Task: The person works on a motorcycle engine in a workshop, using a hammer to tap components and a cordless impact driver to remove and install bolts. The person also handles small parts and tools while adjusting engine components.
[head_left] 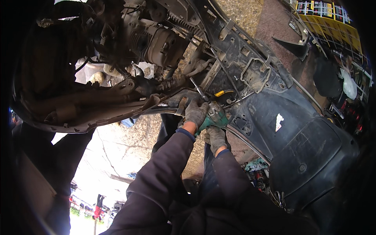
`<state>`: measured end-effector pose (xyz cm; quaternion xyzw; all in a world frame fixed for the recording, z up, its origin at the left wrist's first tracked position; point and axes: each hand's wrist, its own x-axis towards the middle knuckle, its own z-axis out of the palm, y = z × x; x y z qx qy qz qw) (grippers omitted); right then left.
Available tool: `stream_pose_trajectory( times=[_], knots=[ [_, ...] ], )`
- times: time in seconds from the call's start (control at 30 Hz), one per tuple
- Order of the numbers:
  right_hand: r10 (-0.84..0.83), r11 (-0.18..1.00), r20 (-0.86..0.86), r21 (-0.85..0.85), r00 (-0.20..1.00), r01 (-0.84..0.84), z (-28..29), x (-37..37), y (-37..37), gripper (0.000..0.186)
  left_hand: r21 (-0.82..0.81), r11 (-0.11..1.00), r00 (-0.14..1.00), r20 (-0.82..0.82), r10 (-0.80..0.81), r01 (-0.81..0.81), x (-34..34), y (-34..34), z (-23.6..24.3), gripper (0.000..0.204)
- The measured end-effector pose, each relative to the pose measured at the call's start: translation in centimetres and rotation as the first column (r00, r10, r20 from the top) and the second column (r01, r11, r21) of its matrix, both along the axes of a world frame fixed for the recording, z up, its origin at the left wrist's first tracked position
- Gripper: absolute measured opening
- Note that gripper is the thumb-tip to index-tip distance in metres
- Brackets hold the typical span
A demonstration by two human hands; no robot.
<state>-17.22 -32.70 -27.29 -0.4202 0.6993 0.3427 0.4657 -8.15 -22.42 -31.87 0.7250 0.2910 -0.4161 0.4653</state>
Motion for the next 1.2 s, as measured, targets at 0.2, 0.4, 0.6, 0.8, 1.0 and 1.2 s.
stream_pose_trajectory(
  times=[0.2, 0.4, 0.6, 0.8, 1.0, 1.2],
  knots=[
    [0.121, 0.985, -0.002, 0.126, 0.993, -0.120, 0.6, -1.3, 0.2, 0.028, -0.004, 1.000, 0.997, -0.071, -0.009, 0.009, 0.8, 0.3, 1.1, 0.038],
    [0.809, 0.530, 0.284, 0.024, 0.514, -0.847, -1.6, -4.2, 0.2, 0.035, 0.049, 0.998, 0.999, -0.036, -0.025, 0.027, 0.5, -0.4, 1.9, 0.042],
    [0.766, 0.619, 0.315, -0.127, 0.560, -0.775, -0.8, -6.4, -0.8, 0.030, 0.094, 0.987, 0.985, -0.125, -0.119, 0.131, -0.4, -1.6, 1.4, 0.047],
    [-0.107, 0.993, 0.417, 0.094, 0.903, 0.075, -1.8, -5.6, -1.7, 0.029, 0.047, 0.998, 0.998, -0.043, -0.043, 0.045, -2.3, -1.7, 0.6, 0.044],
    [-0.711, 0.698, 0.223, 0.340, 0.667, 0.630, -3.7, -9.1, -0.6, 0.034, -0.218, 0.888, 0.913, -0.032, 0.407, -0.404, -9.8, -0.2, 3.7, 0.035],
    [-0.288, 0.950, 0.355, 0.224, 0.889, 0.219, -4.8, -15.6, 1.2, 0.030, -0.234, 0.626, 0.668, -0.215, 0.713, -0.744, -15.7, 1.2, 5.7, 0.026]
  ],
)
